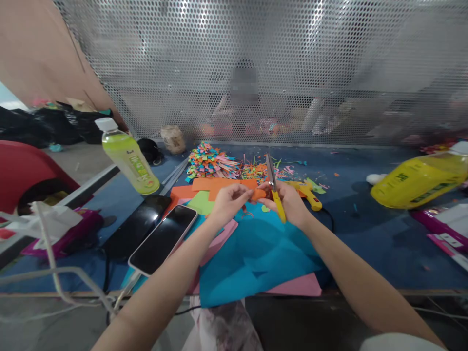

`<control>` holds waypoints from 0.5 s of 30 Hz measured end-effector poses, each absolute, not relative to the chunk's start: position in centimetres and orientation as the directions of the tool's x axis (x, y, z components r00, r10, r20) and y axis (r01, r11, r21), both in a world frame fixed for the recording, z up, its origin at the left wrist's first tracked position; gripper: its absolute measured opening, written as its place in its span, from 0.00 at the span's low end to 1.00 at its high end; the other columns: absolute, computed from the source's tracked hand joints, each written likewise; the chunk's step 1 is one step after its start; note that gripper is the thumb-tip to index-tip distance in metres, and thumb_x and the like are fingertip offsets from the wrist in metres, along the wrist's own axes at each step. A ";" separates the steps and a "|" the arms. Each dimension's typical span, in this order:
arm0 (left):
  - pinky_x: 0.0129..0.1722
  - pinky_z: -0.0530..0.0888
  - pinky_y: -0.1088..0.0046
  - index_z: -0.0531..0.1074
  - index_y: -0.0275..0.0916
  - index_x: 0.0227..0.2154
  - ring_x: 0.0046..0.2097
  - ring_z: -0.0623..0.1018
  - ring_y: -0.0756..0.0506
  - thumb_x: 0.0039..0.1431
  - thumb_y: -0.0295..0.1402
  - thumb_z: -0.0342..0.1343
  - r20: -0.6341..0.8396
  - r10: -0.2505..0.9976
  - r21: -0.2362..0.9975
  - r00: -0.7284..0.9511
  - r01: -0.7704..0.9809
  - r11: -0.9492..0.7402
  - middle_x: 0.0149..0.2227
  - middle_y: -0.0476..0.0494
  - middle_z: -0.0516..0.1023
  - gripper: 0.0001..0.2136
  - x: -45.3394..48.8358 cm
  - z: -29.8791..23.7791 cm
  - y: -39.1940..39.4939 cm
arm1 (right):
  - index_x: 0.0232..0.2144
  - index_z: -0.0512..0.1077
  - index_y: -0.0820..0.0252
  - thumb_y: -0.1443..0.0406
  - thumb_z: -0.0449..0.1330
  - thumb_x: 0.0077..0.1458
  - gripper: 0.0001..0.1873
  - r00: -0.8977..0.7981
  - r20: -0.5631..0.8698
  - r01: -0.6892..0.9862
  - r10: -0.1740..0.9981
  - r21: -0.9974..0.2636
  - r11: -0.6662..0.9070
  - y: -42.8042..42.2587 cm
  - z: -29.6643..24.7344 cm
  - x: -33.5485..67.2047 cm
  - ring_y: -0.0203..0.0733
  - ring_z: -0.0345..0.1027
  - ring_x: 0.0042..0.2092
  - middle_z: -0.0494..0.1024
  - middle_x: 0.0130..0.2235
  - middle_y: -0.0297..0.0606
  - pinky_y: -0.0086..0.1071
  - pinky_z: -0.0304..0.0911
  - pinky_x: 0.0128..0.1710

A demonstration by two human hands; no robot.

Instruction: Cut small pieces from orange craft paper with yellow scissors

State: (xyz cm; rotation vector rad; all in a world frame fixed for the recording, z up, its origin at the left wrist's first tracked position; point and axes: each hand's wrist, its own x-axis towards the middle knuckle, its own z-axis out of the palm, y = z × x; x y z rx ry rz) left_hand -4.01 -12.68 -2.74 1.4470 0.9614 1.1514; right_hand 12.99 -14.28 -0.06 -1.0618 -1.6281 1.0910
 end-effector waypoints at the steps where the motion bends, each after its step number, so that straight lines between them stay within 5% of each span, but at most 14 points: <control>1: 0.21 0.70 0.78 0.70 0.35 0.25 0.21 0.72 0.53 0.49 0.46 0.59 0.163 0.957 0.986 0.241 -0.009 -0.166 0.23 0.46 0.77 0.17 -3.9 -2.7 -12.7 | 0.34 0.70 0.57 0.55 0.67 0.38 0.20 -0.240 0.197 0.171 0.951 -0.955 0.241 -14.2 -0.1 13.0 0.43 0.71 0.33 0.75 0.32 0.36 0.38 0.67 0.36; 11: 0.22 0.72 0.77 0.68 0.35 0.27 0.25 0.75 0.51 0.49 0.47 0.58 0.131 0.929 0.991 0.347 -0.048 -0.122 0.25 0.46 0.76 0.17 -3.6 -2.3 -13.2 | 0.36 0.68 0.56 0.58 0.65 0.43 0.16 -0.177 0.235 0.082 0.956 -0.964 0.253 -13.2 -1.8 13.9 0.33 0.62 0.23 0.68 0.25 0.29 0.31 0.62 0.25; 15: 0.22 0.71 0.77 0.69 0.37 0.35 0.30 0.76 0.49 0.49 0.42 0.60 0.201 0.929 0.979 0.311 -0.081 -0.184 0.27 0.47 0.75 0.15 -3.6 -2.8 -13.0 | 0.32 0.69 0.56 0.58 0.66 0.40 0.16 -0.148 0.219 0.234 0.964 -0.940 0.249 -13.3 -1.0 13.8 0.35 0.62 0.23 0.70 0.25 0.32 0.33 0.62 0.25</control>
